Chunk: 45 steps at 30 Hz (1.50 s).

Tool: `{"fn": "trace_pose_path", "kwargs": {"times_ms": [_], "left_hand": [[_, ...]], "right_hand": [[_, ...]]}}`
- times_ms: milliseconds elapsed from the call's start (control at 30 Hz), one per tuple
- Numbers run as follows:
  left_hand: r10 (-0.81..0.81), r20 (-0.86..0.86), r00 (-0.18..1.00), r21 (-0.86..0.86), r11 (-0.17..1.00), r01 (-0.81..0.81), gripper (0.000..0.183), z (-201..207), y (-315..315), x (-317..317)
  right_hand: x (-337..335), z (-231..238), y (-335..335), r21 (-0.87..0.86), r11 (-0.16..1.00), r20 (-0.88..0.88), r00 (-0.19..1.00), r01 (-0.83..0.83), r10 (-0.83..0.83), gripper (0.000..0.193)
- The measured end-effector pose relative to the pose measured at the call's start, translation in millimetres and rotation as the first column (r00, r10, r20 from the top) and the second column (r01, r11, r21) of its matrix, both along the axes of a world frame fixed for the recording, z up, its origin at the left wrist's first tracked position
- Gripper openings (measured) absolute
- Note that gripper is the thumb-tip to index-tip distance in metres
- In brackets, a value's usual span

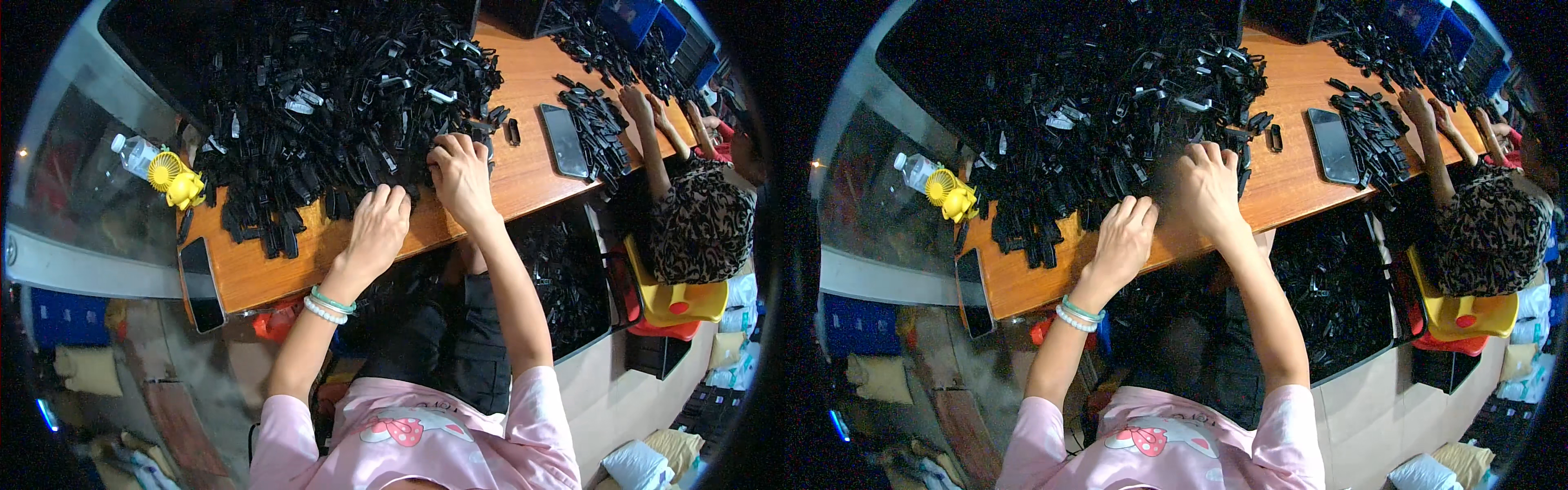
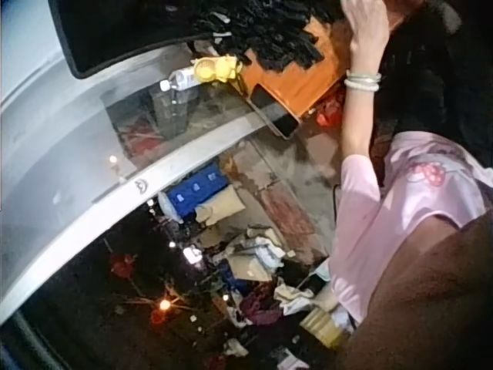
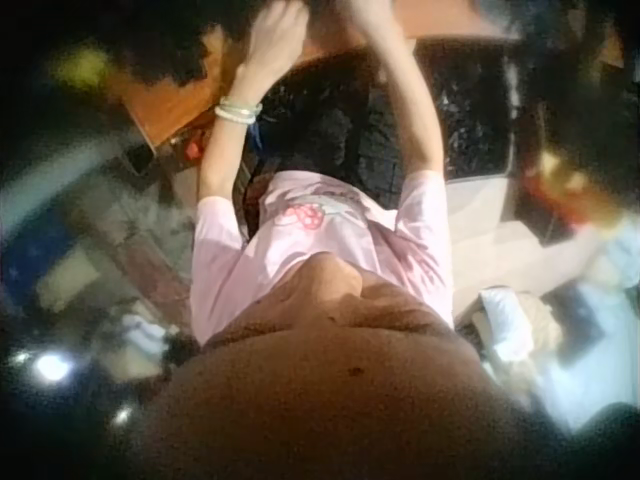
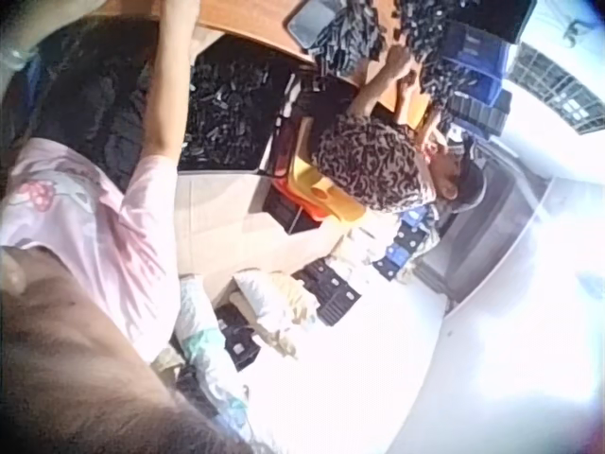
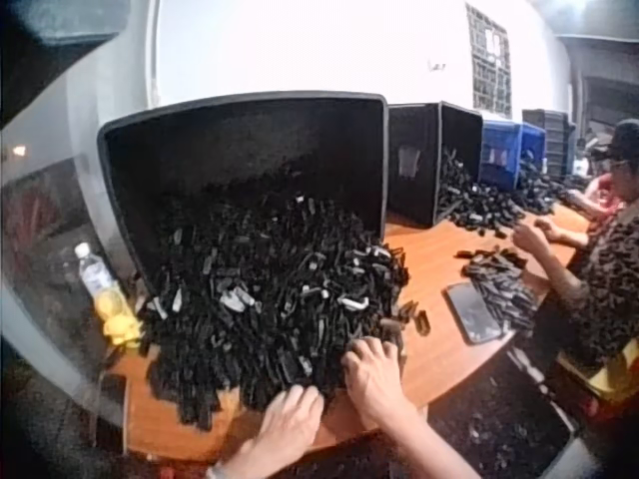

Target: The person picks up and joins small black plastic components by hand from a pile on the desk.

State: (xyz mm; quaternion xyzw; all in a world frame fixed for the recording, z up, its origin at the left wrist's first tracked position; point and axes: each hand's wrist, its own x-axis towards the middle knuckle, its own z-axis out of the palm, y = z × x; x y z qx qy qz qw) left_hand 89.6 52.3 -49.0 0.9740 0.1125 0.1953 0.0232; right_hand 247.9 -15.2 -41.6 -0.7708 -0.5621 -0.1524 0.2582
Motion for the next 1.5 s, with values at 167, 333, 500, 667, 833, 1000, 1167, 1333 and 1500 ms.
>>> {"fn": "trace_pose_path", "kwargs": {"times_ms": [167,333,500,667,833,1000,1167,1333,1500], "left_hand": [[0.041,0.278,0.960,-0.115,0.993,-0.009,0.027,-7.3,-5.2,-3.6],[0.205,0.455,0.866,-0.571,0.814,0.107,0.023,-18.3,-19.1,-16.4],[0.183,0.354,0.917,-0.808,0.553,0.201,0.024,-5.3,-42.6,-40.5],[0.205,0.335,0.920,-0.798,0.581,0.161,0.024,12.3,-52.9,-55.2],[0.143,0.407,0.902,-0.667,0.721,0.187,0.024,22.6,-52.8,-59.5],[0.085,0.386,0.918,-0.605,0.775,0.183,0.024,37.4,-53.6,-66.0],[0.040,0.378,0.925,-0.580,0.789,0.203,0.024,44.9,-52.2,-70.2],[-0.004,0.316,0.949,-0.578,0.792,0.196,0.024,53.8,-54.5,-71.6],[0.222,0.282,0.933,-0.763,0.642,0.079,0.019,35.0,-70.3,-64.7]], "right_hand": [[-5.3,-3.5,-11.5,0.264,0.963,-0.078,0.995,-0.046,0.069,0.015],[-25.4,-7.8,-39.2,0.355,0.919,-0.803,0.559,0.173,0.206,0.023],[-66.0,5.4,-71.9,0.678,0.735,-0.730,-0.112,0.002,0.674,0.036],[-70.9,6.0,-93.8,0.488,0.843,-0.843,0.130,-0.228,0.523,0.034],[-79.3,9.1,-97.4,0.237,0.881,-0.620,0.634,-0.410,0.462,0.041],[-78.9,13.1,-98.4,0.246,0.864,-0.504,0.703,-0.439,0.501,0.046],[-84.7,10.3,-101.9,0.225,0.870,-0.463,0.737,-0.440,0.492,0.047],[-91.2,10.9,-106.3,0.205,0.873,-0.360,0.795,-0.443,0.488,0.049],[-102.2,10.4,-103.3,0.192,0.917,-0.307,0.865,-0.351,0.396,0.052]]}}
